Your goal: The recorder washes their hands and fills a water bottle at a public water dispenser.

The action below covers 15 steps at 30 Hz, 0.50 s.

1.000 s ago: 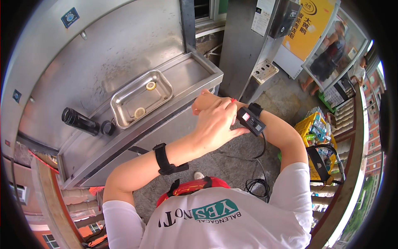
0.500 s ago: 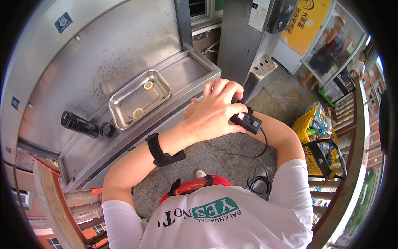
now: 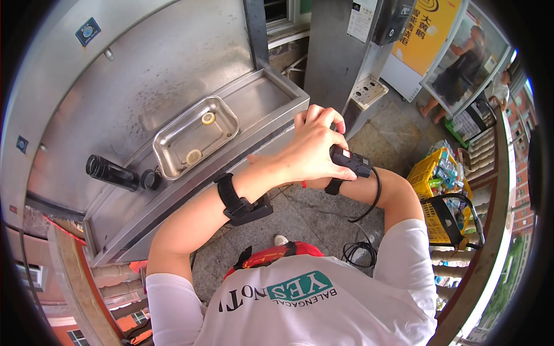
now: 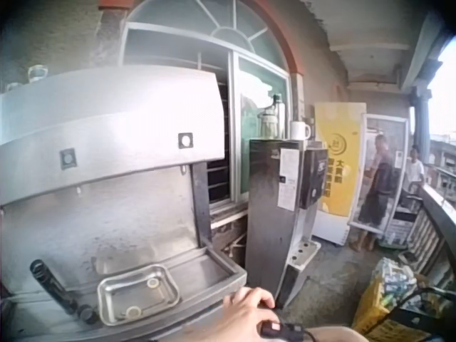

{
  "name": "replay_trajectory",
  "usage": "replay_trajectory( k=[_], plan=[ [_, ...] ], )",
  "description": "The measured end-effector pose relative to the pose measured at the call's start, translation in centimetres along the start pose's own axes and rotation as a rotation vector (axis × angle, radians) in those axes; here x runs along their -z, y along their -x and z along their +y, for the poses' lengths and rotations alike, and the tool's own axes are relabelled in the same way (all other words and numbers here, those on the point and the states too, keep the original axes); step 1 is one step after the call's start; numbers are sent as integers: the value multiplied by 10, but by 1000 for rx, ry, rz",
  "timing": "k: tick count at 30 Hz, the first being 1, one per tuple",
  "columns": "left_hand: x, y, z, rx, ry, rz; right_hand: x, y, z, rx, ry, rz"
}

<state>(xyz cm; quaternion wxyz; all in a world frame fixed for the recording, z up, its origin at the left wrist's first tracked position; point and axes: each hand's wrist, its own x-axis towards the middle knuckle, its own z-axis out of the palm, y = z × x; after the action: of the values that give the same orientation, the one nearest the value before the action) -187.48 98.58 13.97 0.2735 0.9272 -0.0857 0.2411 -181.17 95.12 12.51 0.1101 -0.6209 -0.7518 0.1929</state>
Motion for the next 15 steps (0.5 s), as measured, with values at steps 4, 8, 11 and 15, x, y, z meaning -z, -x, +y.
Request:
replay_trajectory(
  k=[4, 8, 11, 15],
  plan=[
    [-6, 9, 10, 29, 11, 31, -2, 2, -9, 61, 47, 78],
    [1, 12, 31, -29, -44, 14, -7, 8, -1, 58, 120, 168],
    [18, 25, 36, -21, -69, 42, 11, -6, 14, 103, -503, 88],
    [40, 45, 27, 10, -107, 98, 38, 12, 54, 366, -316, 125]
  ],
)
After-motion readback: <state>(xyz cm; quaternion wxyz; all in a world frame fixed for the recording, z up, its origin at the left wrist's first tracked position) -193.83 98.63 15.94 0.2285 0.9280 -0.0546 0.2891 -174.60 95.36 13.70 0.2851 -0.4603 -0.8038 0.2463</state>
